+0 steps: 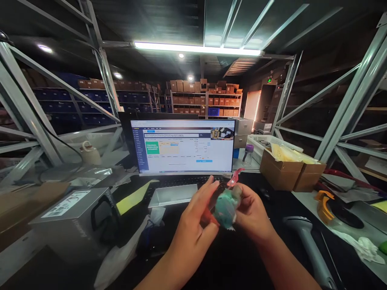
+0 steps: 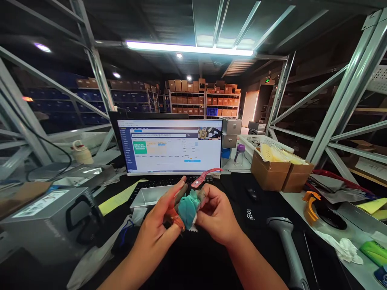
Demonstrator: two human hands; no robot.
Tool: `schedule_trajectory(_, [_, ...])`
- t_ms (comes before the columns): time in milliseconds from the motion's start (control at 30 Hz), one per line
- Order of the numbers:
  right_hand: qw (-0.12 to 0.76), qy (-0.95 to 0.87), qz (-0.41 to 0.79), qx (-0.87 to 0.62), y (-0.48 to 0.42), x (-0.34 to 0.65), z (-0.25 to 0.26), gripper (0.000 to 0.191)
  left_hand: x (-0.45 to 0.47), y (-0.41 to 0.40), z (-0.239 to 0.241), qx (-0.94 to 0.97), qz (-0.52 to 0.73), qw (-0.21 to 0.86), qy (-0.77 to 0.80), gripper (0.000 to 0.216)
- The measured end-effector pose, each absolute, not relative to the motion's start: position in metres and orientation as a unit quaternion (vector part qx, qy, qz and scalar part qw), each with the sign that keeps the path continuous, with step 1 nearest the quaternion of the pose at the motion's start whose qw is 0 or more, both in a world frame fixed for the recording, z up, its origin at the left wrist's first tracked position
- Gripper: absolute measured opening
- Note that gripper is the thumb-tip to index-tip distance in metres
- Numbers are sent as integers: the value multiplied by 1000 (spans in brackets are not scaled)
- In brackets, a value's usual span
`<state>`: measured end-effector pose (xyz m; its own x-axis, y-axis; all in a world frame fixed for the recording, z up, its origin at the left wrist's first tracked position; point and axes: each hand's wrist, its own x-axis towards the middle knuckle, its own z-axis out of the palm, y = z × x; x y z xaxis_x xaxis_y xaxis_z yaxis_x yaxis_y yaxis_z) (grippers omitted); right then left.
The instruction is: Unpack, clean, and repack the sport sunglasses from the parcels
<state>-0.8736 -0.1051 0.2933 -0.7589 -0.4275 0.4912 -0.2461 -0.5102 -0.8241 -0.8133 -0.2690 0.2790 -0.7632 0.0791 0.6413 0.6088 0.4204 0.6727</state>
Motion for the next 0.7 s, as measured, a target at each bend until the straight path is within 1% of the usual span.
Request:
schedule_trajectory(100, [15, 517, -775, -363, -105, -870, 295, 44, -813, -270, 281, -220, -504, 249, -797, 83])
schedule_trajectory(267, [48, 504, -797, -330, -117, -871, 294, 42, -818, -276, 283, -231, -517, 205, -799, 79])
schedule_trajectory(400, [43, 482, -836, -258, -132, -875, 287, 51, -820, -277, 284, -253, -499, 181, -809, 82])
schedule_trajectory(433, [55, 469, -847, -244, -134, -876, 286, 53, -821, -276, 283, -252, -494, 179, -813, 84])
schedule_trajectory(500, [106, 423, -873, -219, -134, -878, 287, 52, -821, -273, 282, -240, -485, 179, -822, 86])
schedule_trajectory(600, [190, 344, -900, -191, -127, -882, 293, 43, -821, -269, 279, -224, -478, 192, -827, 87])
schedule_trajectory(700, [224, 317, -905, -176, -120, -887, 298, 37, -821, -268, 276, -225, -471, 214, -826, 85])
